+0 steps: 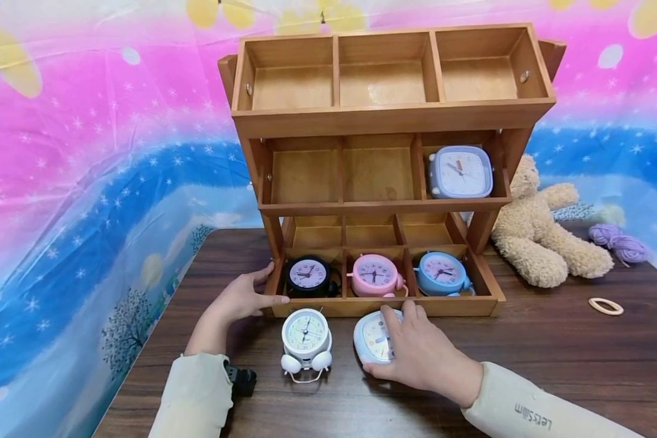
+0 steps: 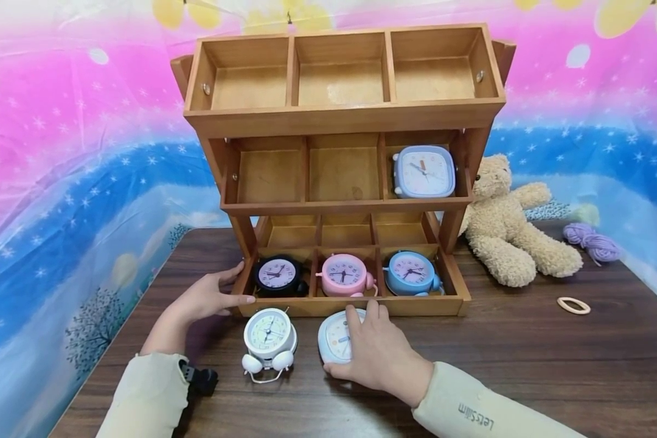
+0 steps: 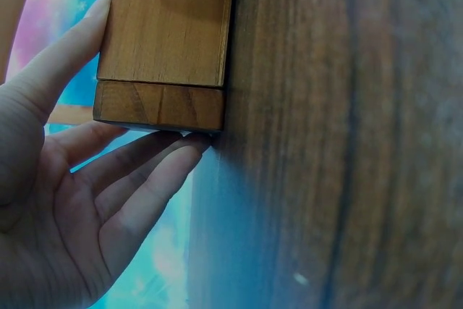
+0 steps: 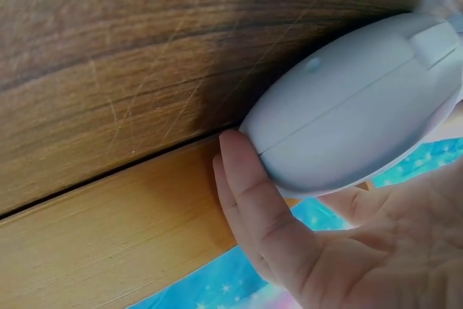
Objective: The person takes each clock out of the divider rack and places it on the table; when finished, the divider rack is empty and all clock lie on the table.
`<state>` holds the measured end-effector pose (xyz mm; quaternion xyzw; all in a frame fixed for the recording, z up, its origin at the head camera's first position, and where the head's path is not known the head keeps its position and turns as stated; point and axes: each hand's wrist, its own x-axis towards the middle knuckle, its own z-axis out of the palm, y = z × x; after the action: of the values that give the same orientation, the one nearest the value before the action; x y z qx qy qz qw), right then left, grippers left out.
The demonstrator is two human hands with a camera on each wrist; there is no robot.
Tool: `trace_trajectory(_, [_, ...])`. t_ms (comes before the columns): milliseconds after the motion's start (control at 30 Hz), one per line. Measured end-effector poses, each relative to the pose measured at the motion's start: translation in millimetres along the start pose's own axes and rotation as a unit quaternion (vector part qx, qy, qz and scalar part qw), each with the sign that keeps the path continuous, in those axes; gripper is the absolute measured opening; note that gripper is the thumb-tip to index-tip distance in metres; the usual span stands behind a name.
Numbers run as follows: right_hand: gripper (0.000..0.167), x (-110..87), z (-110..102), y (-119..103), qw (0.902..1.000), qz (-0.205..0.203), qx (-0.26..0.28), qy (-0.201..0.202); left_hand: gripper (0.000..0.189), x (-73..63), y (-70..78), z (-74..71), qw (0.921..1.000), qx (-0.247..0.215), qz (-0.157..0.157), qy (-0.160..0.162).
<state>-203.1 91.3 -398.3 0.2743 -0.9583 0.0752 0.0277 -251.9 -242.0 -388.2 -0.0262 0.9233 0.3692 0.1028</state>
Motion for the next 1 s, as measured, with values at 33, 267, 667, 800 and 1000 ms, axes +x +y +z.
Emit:
trace_trajectory(33, [0.097,0.0,0.0,0.0,1.0,0.0,0.0,-0.003,0.093,0.1,-0.2,0.1,1.0,0.0,0.0,0.0])
trace_trajectory(267, [0.097,0.2,0.2,-0.2,0.9995,0.014,0.006,-0.028,0.093,0.4,-1.3,0.5,1.0,0.0,0.005,0.0])
trace_trajectory(667, [0.095,-0.3,0.5,0.3,0.9993,0.019,0.014,-0.029,0.093,-0.8,0.3,-0.6,0.9999,0.002,0.014,0.0])
trace_trajectory(800, [0.094,-1.1,-2.3,0.4,0.9996,0.011,0.007,-0.024,0.093,-1.3,0.7,-0.7,0.9999,0.001,0.012,0.0])
trace_trajectory(1000, [0.084,-0.9,-22.9,0.4,0.9988,-0.017,-0.031,0.035,0.092,-1.3,1.1,-0.8,1.0,0.0,0.01,-0.001])
